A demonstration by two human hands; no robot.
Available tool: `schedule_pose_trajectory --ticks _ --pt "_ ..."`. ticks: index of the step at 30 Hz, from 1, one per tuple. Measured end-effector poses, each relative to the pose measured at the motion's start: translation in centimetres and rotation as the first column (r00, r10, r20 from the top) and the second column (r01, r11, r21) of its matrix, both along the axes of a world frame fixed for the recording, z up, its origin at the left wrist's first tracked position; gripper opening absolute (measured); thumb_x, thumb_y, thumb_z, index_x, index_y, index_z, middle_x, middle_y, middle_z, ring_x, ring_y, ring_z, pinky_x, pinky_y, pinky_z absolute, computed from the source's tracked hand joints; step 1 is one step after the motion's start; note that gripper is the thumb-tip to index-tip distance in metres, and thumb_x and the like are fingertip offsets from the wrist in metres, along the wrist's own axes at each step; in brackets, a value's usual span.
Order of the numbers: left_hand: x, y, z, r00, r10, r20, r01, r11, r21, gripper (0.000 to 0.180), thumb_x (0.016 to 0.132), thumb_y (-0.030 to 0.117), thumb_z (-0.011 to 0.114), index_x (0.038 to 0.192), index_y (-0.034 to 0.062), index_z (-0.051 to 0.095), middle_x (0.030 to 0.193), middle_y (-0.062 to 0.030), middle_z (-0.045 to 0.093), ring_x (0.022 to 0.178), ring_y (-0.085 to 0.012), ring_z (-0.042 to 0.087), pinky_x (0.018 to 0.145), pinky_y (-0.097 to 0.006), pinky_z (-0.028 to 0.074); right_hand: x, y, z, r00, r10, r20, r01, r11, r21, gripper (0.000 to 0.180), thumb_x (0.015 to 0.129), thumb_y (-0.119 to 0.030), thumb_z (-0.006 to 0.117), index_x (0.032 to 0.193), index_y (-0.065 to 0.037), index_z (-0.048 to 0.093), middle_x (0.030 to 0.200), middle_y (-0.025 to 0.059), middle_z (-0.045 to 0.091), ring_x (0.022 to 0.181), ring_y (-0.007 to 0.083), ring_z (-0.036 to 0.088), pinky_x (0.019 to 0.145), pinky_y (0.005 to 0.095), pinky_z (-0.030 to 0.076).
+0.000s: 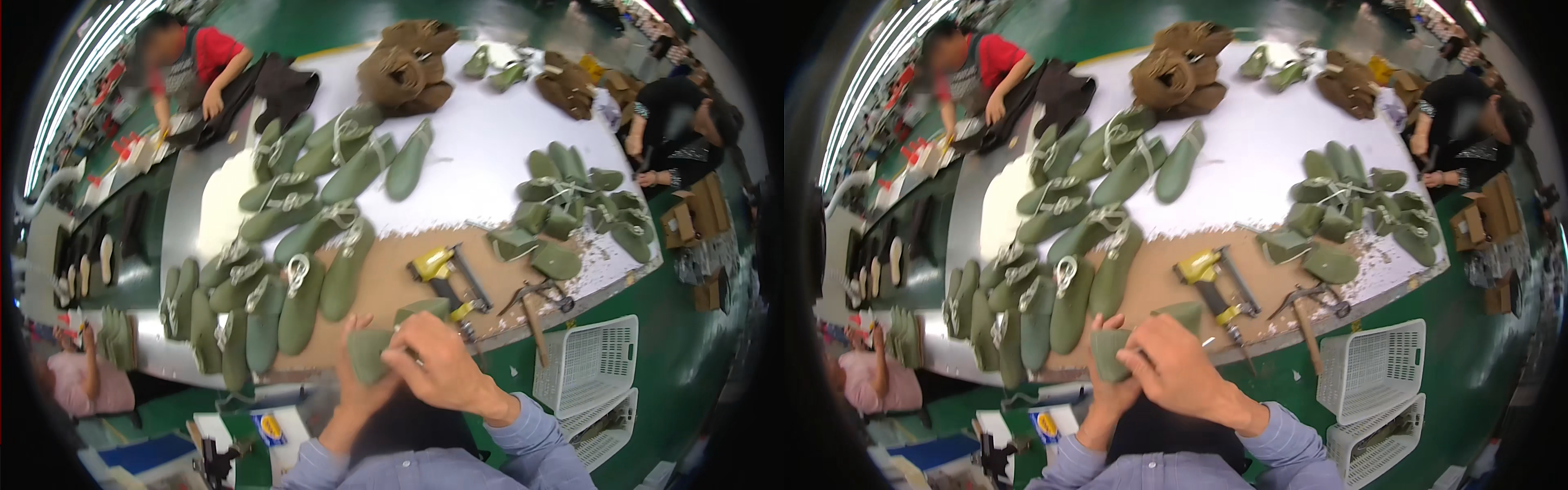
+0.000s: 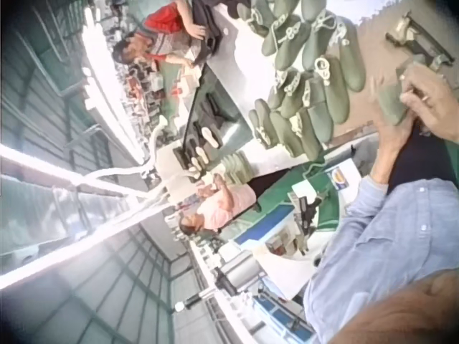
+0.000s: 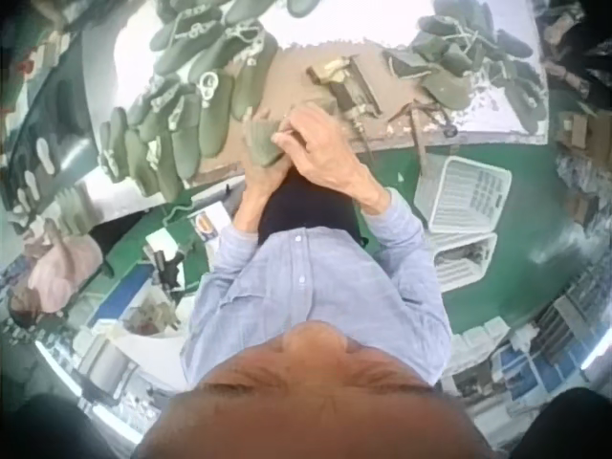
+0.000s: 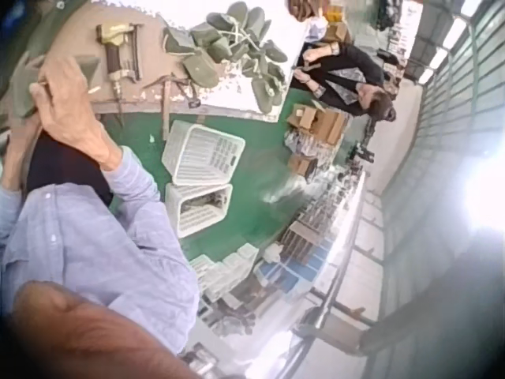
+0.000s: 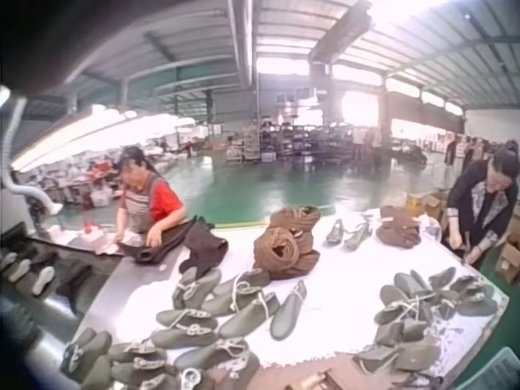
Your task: The person assembles green slip-on shoes by inserting a white elastic cord into the upper and securing it with a metal staple using a hammer. They repeatedly pick up a shoe, thread the cord, hammer the staple, and place the finished shoe aside. The workspace contains many green shoe uppers, white insoles, and tools.
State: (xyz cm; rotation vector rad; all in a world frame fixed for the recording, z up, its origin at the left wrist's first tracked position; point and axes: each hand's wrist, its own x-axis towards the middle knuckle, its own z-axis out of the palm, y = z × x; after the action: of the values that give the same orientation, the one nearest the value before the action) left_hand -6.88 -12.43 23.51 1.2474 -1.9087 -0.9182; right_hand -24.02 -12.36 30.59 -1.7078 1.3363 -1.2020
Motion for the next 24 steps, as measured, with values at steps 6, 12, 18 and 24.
schedule_pose_trajectory --ticks 6,12,18,24 --pt "8.7 -5.7 -4.8 0.971 -0.238 0.035 0.159 0.743 0.650 0.079 0.076 0.041 0.089 0.138 0.0026 0.059 0.131 -0.0178 0.066 0.114 -0.0289 0.068 0.096 -0.042 0.053 2.9 -1.5 -15.3 0.947 -0.311 0.079 0.281 0.924 0.259 0.023 0.101 -0.019 0.060 0.112 0.001 0.062 0.105 0.0192 0.068 0.101 0.0335 0.067 0.088 0.0439 0.051" --pt "9.0 -3.1 -12.3 0.860 0.092 0.503 -0.214 0.958 0.191 0.086 0.075 0.037 0.087 0.149 0.0107 0.051 0.126 -0.0204 0.064 0.113 -0.0401 0.064 0.101 -0.044 0.049 5.1 0.5 -21.8 0.959 -0.275 -0.070 0.282 0.900 0.333 0.045 0.094 -0.022 0.071 0.130 0.002 0.058 0.130 0.0224 0.061 0.122 0.0421 0.059 0.101 0.0473 0.047" --pt "10.0 -3.9 -10.7 0.913 -0.187 0.363 -0.021 0.866 0.500 0.088 0.077 0.035 0.086 0.154 0.0177 0.047 0.136 -0.0229 0.062 0.127 -0.0414 0.057 0.108 -0.047 0.044 3.3 -4.9 -18.6 0.979 0.016 -0.204 0.118 0.769 0.628 0.049 0.091 -0.042 0.073 0.122 -0.004 0.068 0.122 0.0187 0.064 0.117 0.0399 0.059 0.098 0.0485 0.047" --pt "11.1 -7.3 -10.2 0.968 -0.227 0.109 0.111 0.773 0.624 0.065 0.085 0.032 0.083 0.144 0.0158 0.060 0.137 -0.0179 0.065 0.131 -0.0315 0.059 0.108 -0.041 0.046 8.2 -7.0 -19.6 0.927 -0.069 -0.368 0.219 0.898 0.382 0.037 0.093 -0.041 0.070 0.118 -0.014 0.071 0.122 0.0115 0.066 0.120 0.0365 0.057 0.099 0.0500 0.045"
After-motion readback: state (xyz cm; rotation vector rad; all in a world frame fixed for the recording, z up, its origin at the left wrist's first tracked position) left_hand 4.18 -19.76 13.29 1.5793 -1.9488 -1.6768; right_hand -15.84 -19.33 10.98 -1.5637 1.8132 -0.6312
